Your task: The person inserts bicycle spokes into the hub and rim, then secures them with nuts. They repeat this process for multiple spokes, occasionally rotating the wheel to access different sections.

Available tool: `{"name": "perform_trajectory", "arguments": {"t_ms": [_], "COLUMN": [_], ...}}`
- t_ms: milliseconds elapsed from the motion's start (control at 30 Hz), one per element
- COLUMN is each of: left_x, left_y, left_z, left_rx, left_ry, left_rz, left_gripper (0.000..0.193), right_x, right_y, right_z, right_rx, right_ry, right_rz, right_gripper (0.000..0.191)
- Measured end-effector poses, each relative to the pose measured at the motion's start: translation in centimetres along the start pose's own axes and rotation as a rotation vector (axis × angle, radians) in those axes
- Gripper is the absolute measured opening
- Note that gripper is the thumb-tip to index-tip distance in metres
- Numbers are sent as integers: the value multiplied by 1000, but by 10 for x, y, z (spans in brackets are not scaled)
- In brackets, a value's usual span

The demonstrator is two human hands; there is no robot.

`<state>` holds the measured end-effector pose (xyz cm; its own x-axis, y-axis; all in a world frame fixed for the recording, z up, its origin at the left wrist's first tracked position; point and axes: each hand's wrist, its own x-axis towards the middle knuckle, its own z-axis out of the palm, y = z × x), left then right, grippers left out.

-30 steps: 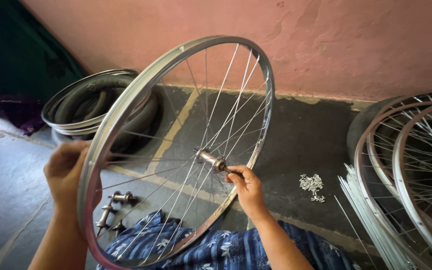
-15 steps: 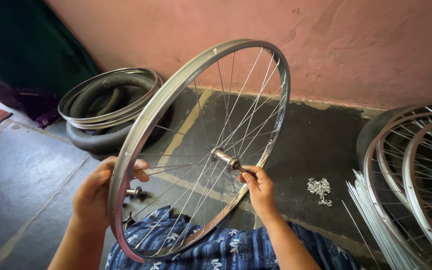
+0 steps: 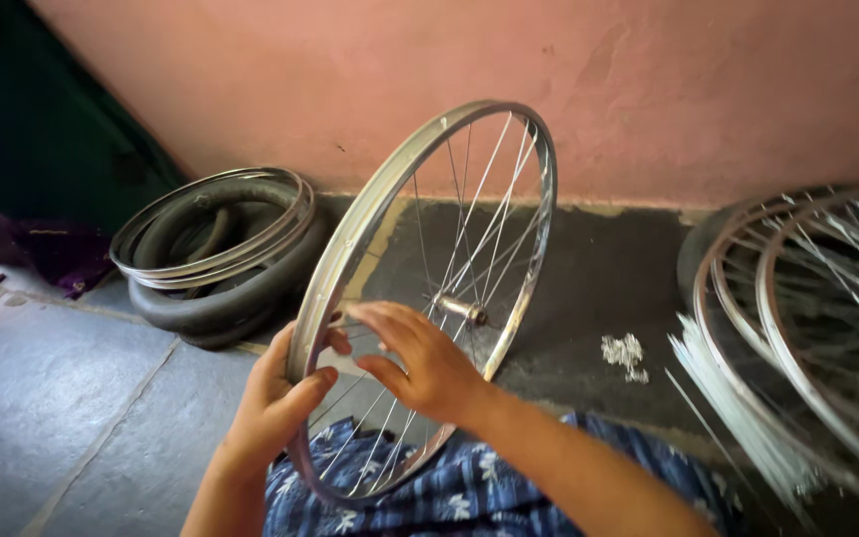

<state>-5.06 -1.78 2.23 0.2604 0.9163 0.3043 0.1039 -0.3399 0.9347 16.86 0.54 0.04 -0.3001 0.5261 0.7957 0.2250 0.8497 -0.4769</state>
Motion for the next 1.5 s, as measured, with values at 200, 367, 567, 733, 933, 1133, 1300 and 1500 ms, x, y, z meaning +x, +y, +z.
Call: {"name": "perform_trajectory", "arguments": {"t_ms": [200,367,567,733,933,1133,1300,1500], "left_x": [-4,-17,-42,-43,-39,-26,-14,-22], "left_y": [2,-6,-45,-63,-57,-38,-29,-49], "left_z": [-1,-5,-11,-19,-3,13,14,8], "left_rx": [-109,-283,-200,-130,-190,-142,-225,46], "left_ry": [-4,-26,18,48,-38,-45,-69,-3], "left_rz": [68,-32,-47,-134,-80,-67,30,250], "left_gripper": [98,113,89,69,66,65,63,65], "right_x": [46,69,88,86,61,37,4,-41], "right_y": [-24,-44,-61,-62,-58,-58,-40,-12], "right_z": [-4,-9,-18,-18,-32,-32,-25,25], "right_rx": [236,-239,-514,-553,-593,-654,-514,-781], "right_ry": [-315,-468,-782,-769,-602,-523,-357,-341], "right_rz": [243,141,339,296,194,380,107,-73], "right_gripper": [58,55,67,65,71,68,35,12]}}
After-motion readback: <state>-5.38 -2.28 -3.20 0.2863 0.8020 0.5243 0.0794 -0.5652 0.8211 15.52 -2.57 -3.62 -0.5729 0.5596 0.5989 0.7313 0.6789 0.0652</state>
